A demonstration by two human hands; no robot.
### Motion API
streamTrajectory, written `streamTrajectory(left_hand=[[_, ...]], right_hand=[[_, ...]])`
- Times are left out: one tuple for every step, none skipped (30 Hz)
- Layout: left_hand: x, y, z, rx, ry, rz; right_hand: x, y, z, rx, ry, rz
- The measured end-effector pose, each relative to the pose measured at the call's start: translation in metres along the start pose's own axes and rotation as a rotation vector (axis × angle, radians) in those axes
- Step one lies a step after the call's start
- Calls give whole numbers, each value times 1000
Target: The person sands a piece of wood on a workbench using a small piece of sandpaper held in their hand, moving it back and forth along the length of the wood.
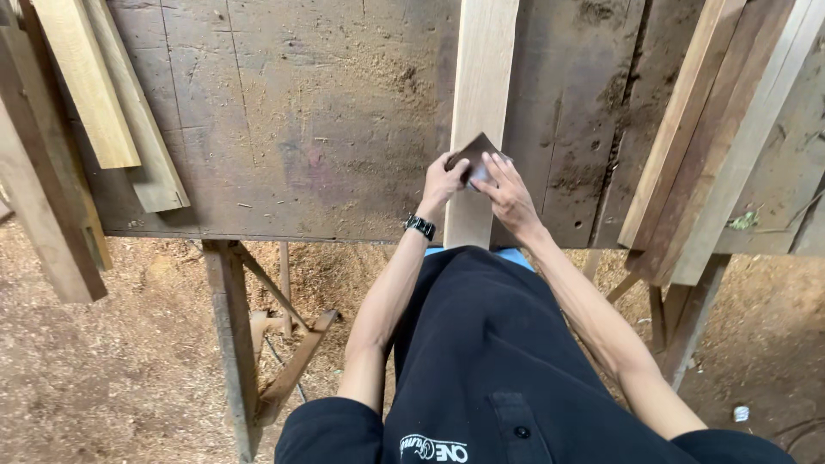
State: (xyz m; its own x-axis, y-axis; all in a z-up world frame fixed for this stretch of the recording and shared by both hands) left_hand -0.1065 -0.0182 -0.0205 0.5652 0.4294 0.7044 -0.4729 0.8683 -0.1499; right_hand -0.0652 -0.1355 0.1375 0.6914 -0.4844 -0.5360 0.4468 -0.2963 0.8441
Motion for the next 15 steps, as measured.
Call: streamTrajectory(left_hand=[[2, 10, -6, 65, -112, -14], [5, 18, -10, 127, -223, -24], [13, 26, -13, 188, -335, -34], [18, 34, -15, 248, -387, -78], [27, 42, -16, 307, -439, -124], [34, 47, -17, 340, -469, -125], [43, 51, -16, 372, -501, -127], [53, 51, -16, 389, -527, -167], [62, 50, -15, 406, -554, -206], [69, 49, -13, 424, -579, -245], [69, 47, -14, 419, -529, -281], [69, 45, -15, 418, -480, -318], [69, 43, -16, 417, -430, -354], [73, 42, -13, 460, -428, -422], [77, 40, -9, 502, -426, -489]], right_hand=[[3, -8, -4, -7, -23, 6], [6, -15, -8, -16, -46, 14], [13, -18, -12, 27, -95, 8], [17, -21, -14, 65, -146, -1], [20, -24, -14, 103, -198, -9], [23, -30, -11, 106, -267, -29], [26, -34, -7, 109, -336, -48], [30, -36, -8, 118, -400, -63], [33, -43, -9, 72, -449, -69], [35, -51, -10, 24, -498, -76], [38, -58, -9, -24, -546, -83], [40, -61, -9, -41, -568, -86], [42, -66, -8, -59, -590, -88], [45, -71, -9, -75, -609, -92], [47, -74, -9, -63, -605, -103]])
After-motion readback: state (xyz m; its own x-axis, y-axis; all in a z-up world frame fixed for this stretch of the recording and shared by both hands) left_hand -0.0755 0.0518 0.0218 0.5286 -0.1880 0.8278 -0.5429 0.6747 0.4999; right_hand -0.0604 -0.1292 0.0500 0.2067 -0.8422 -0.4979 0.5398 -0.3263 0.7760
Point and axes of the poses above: each hand's wrist, its own z-axis away from the middle knuckle, its own y-axis out of the back of the hand, x = y × z, the point moved 10 cm from there along -z, towards the middle knuckle, and after that the axes turned 2 degrees about -z, right-handed, at the moved point
